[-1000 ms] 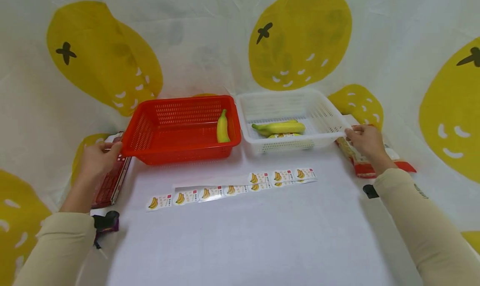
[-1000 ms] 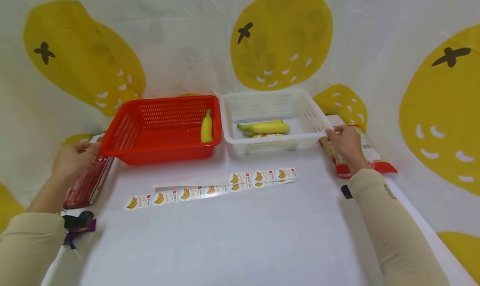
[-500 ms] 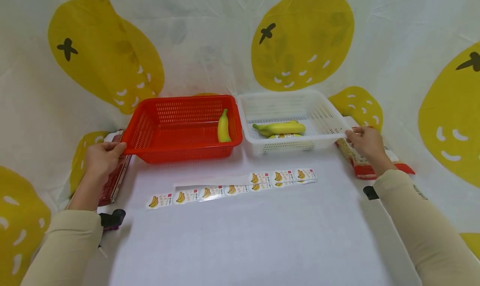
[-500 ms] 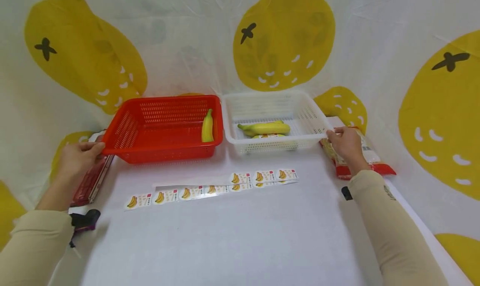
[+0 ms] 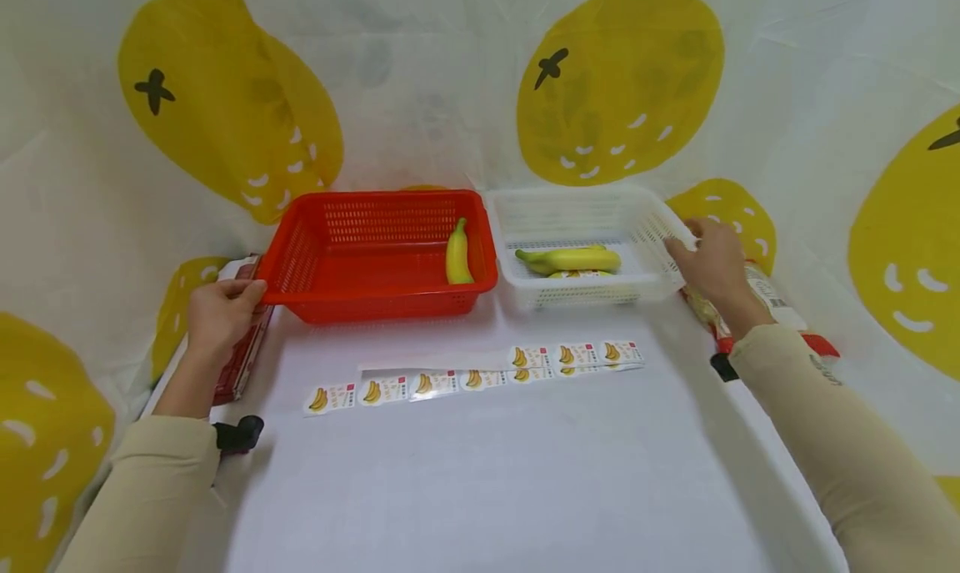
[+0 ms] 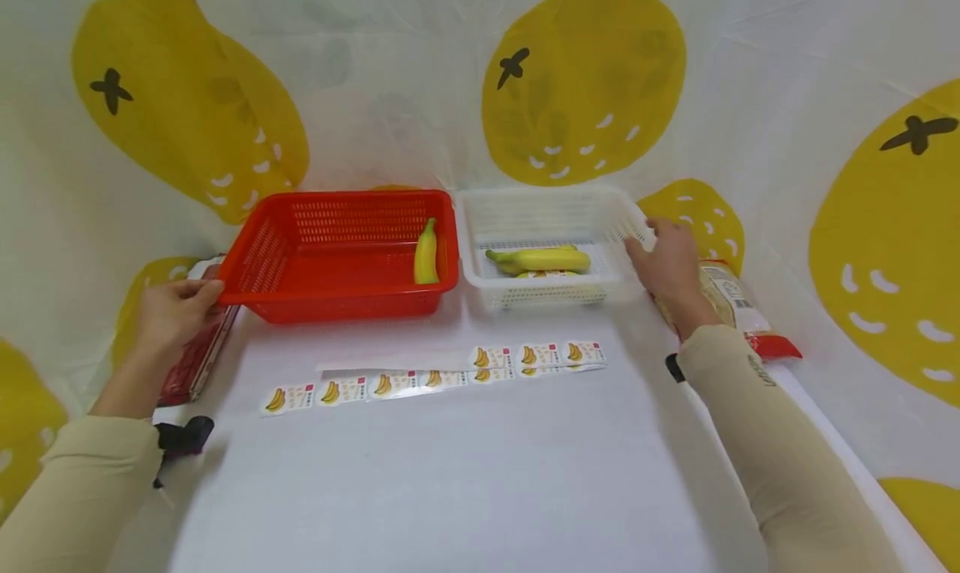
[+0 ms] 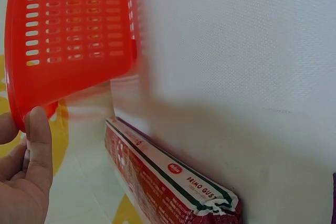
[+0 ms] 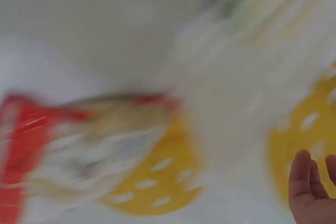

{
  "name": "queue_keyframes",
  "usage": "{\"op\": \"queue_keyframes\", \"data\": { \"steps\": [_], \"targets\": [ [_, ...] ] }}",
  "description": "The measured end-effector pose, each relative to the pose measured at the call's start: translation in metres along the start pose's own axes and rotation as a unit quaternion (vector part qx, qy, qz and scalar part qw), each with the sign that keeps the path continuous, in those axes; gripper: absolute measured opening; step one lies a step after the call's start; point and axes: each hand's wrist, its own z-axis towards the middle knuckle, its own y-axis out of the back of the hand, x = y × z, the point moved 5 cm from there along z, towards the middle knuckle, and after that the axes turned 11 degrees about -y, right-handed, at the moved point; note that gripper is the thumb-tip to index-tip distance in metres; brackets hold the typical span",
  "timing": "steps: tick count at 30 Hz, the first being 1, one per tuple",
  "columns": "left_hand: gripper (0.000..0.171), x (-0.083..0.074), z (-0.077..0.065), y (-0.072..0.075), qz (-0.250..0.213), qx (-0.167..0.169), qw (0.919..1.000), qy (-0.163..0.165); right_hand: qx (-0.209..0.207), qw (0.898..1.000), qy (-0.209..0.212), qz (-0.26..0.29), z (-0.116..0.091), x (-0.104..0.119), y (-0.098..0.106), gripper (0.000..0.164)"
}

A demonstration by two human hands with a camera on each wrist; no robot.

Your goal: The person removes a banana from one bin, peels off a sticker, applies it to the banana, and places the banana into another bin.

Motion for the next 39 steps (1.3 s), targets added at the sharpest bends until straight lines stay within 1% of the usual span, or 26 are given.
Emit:
{"op": "queue_keyframes", "data": {
  "steps": [2,5,8,10,12,15,19,20,22,26,27,29,32,33,36,39],
  "targets": [
    [0.058,-0.001,0.000,0.002,-0.002,-0.009,1.0000,0.004,0.011,0.998,0.054,0.009,-0.003,0.049,-0.018,0.057],
    [0.056,-0.004,0.000,0.004,-0.009,-0.018,0.9998,0.008,0.057,0.991,0.113,0.031,-0.009,0.120,-0.055,0.057],
    [0.054,-0.007,0.001,0.001,-0.024,-0.024,0.9994,0.005,0.109,0.984,0.135,0.047,-0.014,0.176,-0.095,0.058],
    [0.053,-0.009,0.002,-0.001,-0.033,-0.029,0.9990,0.000,0.142,0.980,0.133,0.035,-0.017,0.202,-0.122,0.060],
    [0.051,-0.010,0.002,-0.004,-0.044,-0.034,0.9985,-0.005,0.172,0.977,0.126,0.019,-0.018,0.219,-0.146,0.063],
    [0.049,-0.009,0.003,-0.008,-0.054,-0.038,0.9978,-0.005,0.212,0.971,0.105,-0.020,-0.017,0.232,-0.174,0.067],
    [0.047,-0.007,0.002,-0.009,-0.062,-0.041,0.9973,0.000,0.259,0.963,0.068,-0.042,-0.018,0.240,-0.196,0.075],
    [0.047,-0.007,0.001,-0.008,-0.061,-0.041,0.9973,0.002,0.268,0.960,0.060,-0.047,-0.018,0.243,-0.200,0.077],
    [0.047,-0.006,0.001,-0.007,-0.062,-0.043,0.9971,0.006,0.285,0.956,0.043,-0.057,-0.020,0.247,-0.204,0.074],
    [0.048,-0.003,0.001,-0.003,-0.062,-0.045,0.9969,0.017,0.298,0.951,0.029,-0.081,-0.023,0.255,-0.212,0.055],
    [0.048,-0.002,0.001,-0.002,-0.061,-0.045,0.9969,0.019,0.299,0.950,0.029,-0.087,-0.024,0.256,-0.214,0.055],
    [0.048,-0.001,0.002,-0.004,-0.062,-0.044,0.9969,0.021,0.305,0.947,0.028,-0.099,-0.023,0.255,-0.220,0.059],
    [0.048,0.001,0.004,-0.006,-0.062,-0.045,0.9969,0.020,0.325,0.938,0.028,-0.118,-0.021,0.253,-0.229,0.069],
    [0.048,0.001,0.005,-0.006,-0.062,-0.045,0.9969,0.020,0.329,0.935,0.033,-0.126,-0.020,0.253,-0.232,0.070],
    [0.049,0.002,0.006,-0.006,-0.063,-0.047,0.9967,0.019,0.344,0.930,0.029,-0.124,-0.016,0.252,-0.241,0.063],
    [0.049,0.003,0.007,-0.005,-0.063,-0.050,0.9966,0.021,0.351,0.929,0.027,-0.116,-0.012,0.252,-0.247,0.064]
  ]
}}
